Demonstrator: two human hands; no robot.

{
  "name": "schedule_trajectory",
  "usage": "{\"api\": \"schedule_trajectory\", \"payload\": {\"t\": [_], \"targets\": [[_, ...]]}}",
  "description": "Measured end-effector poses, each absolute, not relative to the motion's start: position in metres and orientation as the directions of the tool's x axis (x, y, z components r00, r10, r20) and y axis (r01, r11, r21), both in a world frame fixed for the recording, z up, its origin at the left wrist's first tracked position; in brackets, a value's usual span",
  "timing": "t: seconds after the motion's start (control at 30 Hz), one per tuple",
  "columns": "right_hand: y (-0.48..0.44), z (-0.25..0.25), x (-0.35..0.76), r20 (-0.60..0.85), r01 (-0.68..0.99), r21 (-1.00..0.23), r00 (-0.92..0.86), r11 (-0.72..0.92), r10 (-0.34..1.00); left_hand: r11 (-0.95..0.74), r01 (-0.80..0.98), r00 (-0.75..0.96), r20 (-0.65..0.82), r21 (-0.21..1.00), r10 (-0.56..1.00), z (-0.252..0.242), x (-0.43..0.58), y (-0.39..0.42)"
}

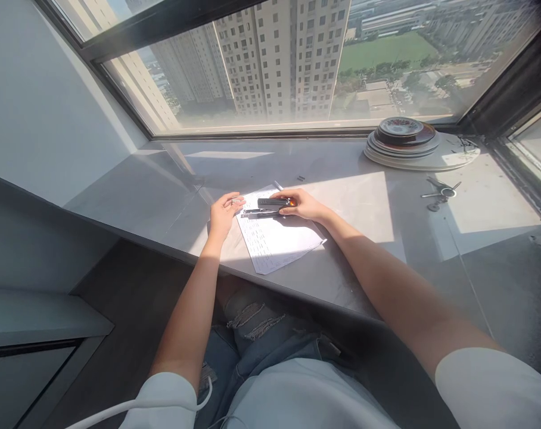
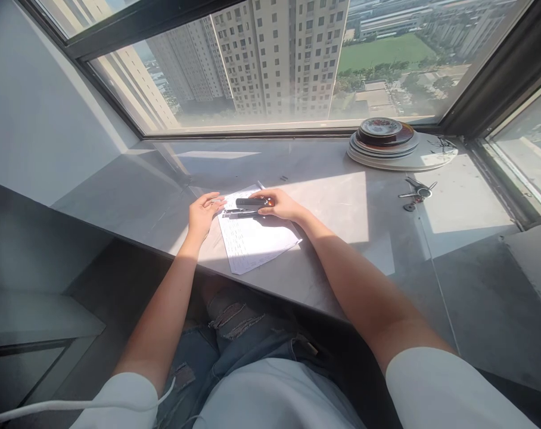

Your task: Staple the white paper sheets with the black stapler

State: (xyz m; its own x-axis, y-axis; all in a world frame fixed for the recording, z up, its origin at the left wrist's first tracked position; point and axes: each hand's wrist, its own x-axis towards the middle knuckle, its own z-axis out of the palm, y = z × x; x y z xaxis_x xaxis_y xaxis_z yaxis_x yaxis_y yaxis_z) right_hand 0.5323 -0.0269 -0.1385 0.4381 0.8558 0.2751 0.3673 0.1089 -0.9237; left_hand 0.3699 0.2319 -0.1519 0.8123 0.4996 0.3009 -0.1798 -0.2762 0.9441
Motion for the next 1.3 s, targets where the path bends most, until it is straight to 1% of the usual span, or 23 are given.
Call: {"api": "schedule_trajectory", "payload": {"t": [0.17,0.43,0.57,0.67,0.97,1.13,1.3], "targets": [[-0.0274,-0.1391,0.5332,0.285,0.390,-0.914,0.422,0.111,0.860,-0.415,-0.160,0.853,0.337,0.896,0.398,-0.1454,0.3663,0.2249],[-0.0277,-0.1403,0.5343,0.289,0.398,-0.910,0.417,0.113,0.862,-0.454,-0.136,0.869,0.326,0.881,0.372,-0.1444,0.3650,0.2235],[-0.0277,-0.1371,0.5323,0.275,0.386,-0.917,0.428,0.101,0.861,-0.559,-0.118,0.840,0.382,0.821,0.384,-0.1449,0.3642,0.2244],[-0.0274,-0.1381,0.5331,0.283,0.393,-0.913,0.422,0.107,0.861,-0.621,-0.097,0.846,0.394,0.778,0.360,-0.1454,0.3634,0.2253],[-0.0272,-0.1391,0.5333,0.271,0.381,-0.919,0.416,0.104,0.868,-0.597,-0.136,0.875,0.378,0.791,0.302,-0.1439,0.3623,0.2228],[-0.0270,-0.1391,0.5336,0.277,0.383,-0.917,0.413,0.111,0.868,-0.597,-0.128,0.892,0.355,0.792,0.280,-0.1426,0.3615,0.2214],[-0.0270,-0.1410,0.5348,0.279,0.390,-0.914,0.404,0.112,0.871,-0.608,-0.107,0.890,0.348,0.786,0.293,-0.1426,0.3617,0.2209]]}}
